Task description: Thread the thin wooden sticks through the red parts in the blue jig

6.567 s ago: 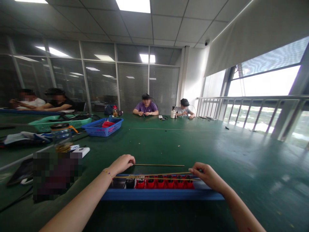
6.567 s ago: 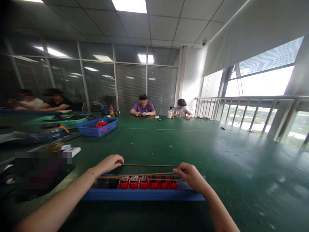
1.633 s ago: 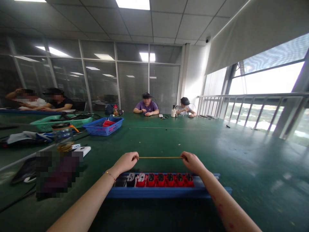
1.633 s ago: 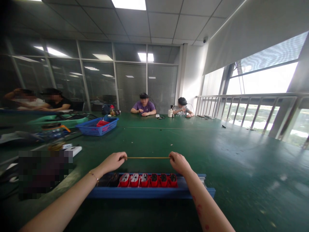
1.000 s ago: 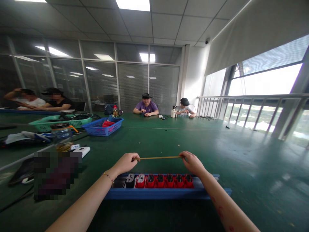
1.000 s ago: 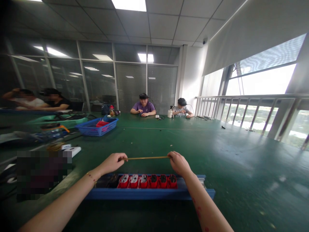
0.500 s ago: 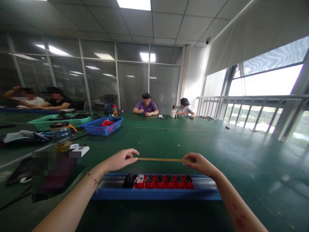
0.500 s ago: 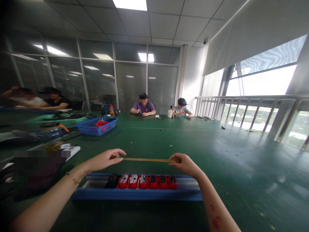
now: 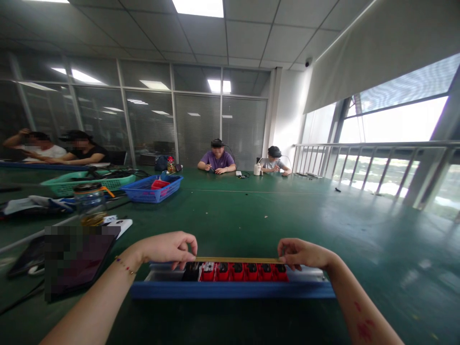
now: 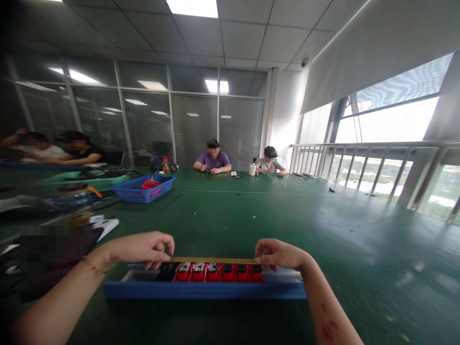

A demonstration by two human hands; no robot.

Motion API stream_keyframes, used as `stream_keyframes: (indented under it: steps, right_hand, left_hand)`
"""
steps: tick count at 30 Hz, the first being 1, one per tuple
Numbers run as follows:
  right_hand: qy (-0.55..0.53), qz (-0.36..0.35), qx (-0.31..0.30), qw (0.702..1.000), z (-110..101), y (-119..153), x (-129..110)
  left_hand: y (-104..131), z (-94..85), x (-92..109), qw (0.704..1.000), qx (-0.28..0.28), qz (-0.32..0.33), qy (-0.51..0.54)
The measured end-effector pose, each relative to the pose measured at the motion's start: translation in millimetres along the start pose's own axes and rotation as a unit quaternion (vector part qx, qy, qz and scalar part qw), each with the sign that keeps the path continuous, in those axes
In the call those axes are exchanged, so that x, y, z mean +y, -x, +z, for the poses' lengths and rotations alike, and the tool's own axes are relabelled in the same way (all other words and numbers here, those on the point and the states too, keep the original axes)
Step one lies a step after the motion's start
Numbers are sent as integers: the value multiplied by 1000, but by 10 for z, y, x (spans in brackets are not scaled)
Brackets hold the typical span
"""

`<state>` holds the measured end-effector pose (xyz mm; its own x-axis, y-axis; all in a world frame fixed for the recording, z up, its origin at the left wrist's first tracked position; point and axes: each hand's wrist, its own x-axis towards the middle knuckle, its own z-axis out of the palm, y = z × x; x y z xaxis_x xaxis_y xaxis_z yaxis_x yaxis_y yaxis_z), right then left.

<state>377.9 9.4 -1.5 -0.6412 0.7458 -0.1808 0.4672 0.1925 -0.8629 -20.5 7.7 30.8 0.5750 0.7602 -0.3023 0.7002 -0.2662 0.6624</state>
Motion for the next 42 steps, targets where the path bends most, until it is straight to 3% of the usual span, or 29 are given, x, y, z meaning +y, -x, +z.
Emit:
stream_keyframes:
  steps: [6,20,29,42]
  right_hand:
    - [-4,18,-19,1000,12,-37,70]
    - [-5,18,-15,1000,11,-41,76]
    - [-1,23,-6,1000,9,-41,64]
    - [-16,24,-6,1000,-5,-59,147]
  left_hand:
    - [-27,35,-52,999,-11,-21,25]
    - [-56,30,-124,998,-28,14,49]
    - [-82,24,-152,999,5,-8,49]
    - [-86,46,-156,998,-2,-1,67]
